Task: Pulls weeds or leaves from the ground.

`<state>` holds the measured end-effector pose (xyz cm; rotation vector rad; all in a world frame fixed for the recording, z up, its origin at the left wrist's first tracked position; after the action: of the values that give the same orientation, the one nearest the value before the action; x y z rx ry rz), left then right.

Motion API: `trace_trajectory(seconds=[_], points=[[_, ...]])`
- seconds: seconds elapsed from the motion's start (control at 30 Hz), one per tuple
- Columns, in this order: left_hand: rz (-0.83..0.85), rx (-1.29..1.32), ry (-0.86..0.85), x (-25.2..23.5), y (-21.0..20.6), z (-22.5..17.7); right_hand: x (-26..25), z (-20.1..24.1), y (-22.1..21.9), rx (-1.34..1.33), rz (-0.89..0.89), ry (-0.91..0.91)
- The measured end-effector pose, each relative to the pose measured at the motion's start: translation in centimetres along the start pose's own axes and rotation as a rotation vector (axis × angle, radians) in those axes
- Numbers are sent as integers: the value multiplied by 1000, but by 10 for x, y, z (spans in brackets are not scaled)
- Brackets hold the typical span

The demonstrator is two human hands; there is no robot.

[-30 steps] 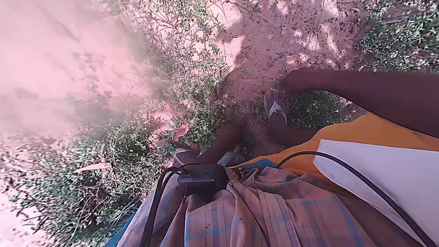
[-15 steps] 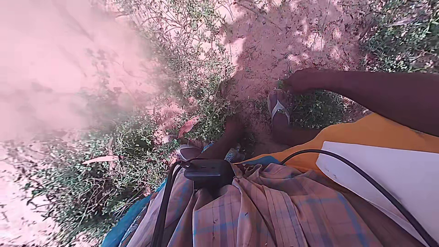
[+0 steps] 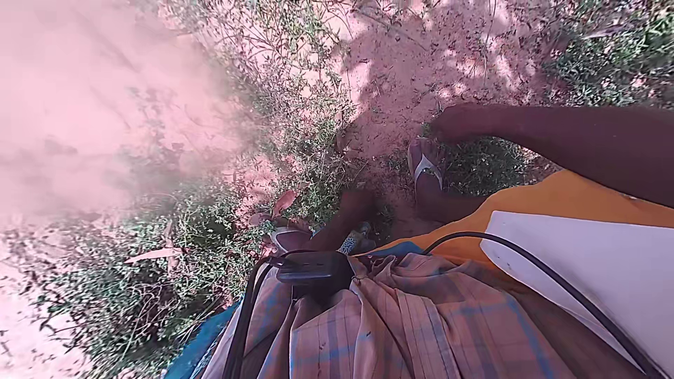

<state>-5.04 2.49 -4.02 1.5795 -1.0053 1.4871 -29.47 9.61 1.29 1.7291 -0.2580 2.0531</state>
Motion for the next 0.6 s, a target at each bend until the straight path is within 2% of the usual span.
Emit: trace_trajectory(seconds=[0.17,0.3,0.4,0.5,0.6], points=[[-29,34,-14,-2,-3,3,-1,4,2,-12,-2,7],[30,98,-86,56,-10,2,-3,-3,-2,18,27,-19],[-58,196,166,89,-51,78,-7,16,7,124,47,-11],[-268,310,340,119,-73,158,13,31,33,116,-95,18],[-289,391,485,155,-107,229,32,46,46,102,-224,119]])
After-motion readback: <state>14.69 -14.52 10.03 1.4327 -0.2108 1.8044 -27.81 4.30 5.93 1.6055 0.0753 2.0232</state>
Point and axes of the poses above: each hand's wrist, its own x-axis away from the middle knuckle, its own y-axis out of the back of the hand, z = x × y, the point moved 6 cm from there along -x, towards the middle knuckle, and after that the axes turned 15 degrees about z, right-handed, at the moved point
